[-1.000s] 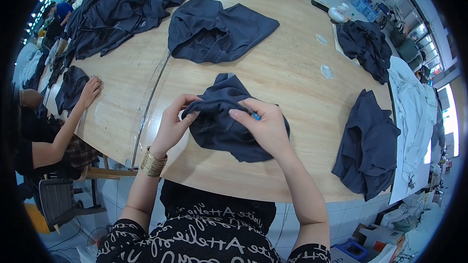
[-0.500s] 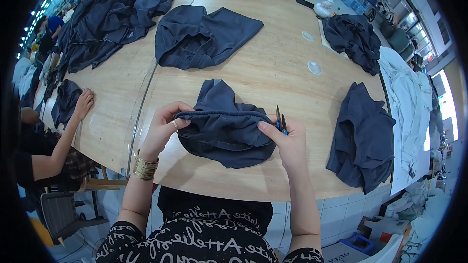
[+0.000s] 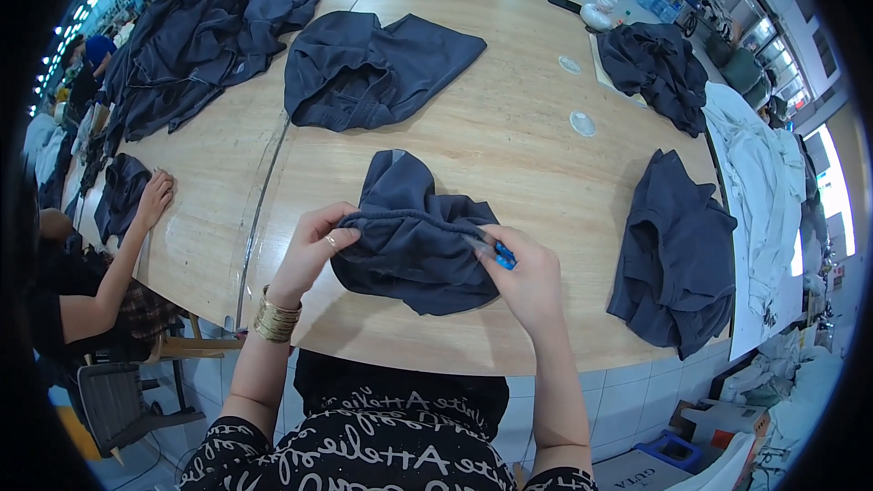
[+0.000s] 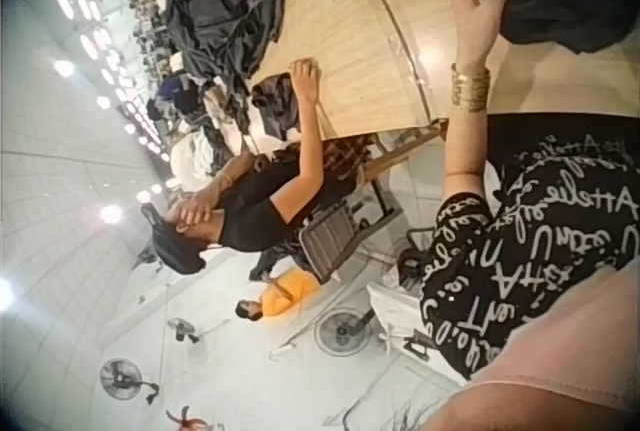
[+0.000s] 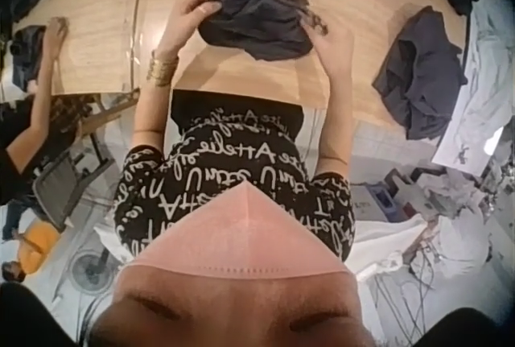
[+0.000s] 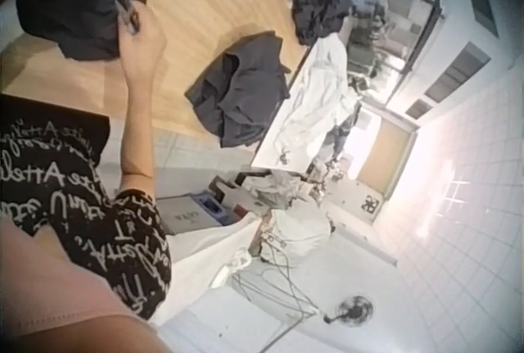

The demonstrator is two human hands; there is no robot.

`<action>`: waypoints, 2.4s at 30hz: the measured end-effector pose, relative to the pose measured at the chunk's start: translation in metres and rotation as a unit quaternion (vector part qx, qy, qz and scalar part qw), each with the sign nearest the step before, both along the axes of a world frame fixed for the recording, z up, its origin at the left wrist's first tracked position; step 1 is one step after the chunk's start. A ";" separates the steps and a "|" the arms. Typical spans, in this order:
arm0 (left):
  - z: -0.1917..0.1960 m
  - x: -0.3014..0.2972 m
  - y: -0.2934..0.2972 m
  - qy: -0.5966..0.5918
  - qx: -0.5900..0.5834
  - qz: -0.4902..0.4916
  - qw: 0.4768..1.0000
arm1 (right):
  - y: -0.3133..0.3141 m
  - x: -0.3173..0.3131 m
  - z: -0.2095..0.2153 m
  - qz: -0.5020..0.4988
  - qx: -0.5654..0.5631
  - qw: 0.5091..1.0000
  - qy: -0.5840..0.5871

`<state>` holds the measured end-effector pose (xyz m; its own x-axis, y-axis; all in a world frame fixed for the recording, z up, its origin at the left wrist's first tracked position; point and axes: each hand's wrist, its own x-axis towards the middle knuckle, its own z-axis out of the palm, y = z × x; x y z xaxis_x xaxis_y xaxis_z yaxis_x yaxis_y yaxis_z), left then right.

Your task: Trimming loose threads and excess fabric from a dark grey garment using small scissors.

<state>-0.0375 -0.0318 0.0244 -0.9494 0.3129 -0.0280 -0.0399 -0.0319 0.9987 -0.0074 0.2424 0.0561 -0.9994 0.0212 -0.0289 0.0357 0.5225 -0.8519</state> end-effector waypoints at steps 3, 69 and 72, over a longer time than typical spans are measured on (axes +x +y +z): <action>0.002 0.002 0.007 0.083 -0.077 -0.006 0.993 | -0.010 -0.002 0.003 0.060 0.018 0.988 0.140; -0.029 0.037 0.014 0.236 -0.413 0.110 0.873 | -0.004 -0.007 -0.054 -0.038 0.226 0.961 0.156; -0.029 0.051 0.010 0.285 -0.448 0.136 0.837 | -0.014 -0.003 -0.034 0.005 0.236 0.965 0.116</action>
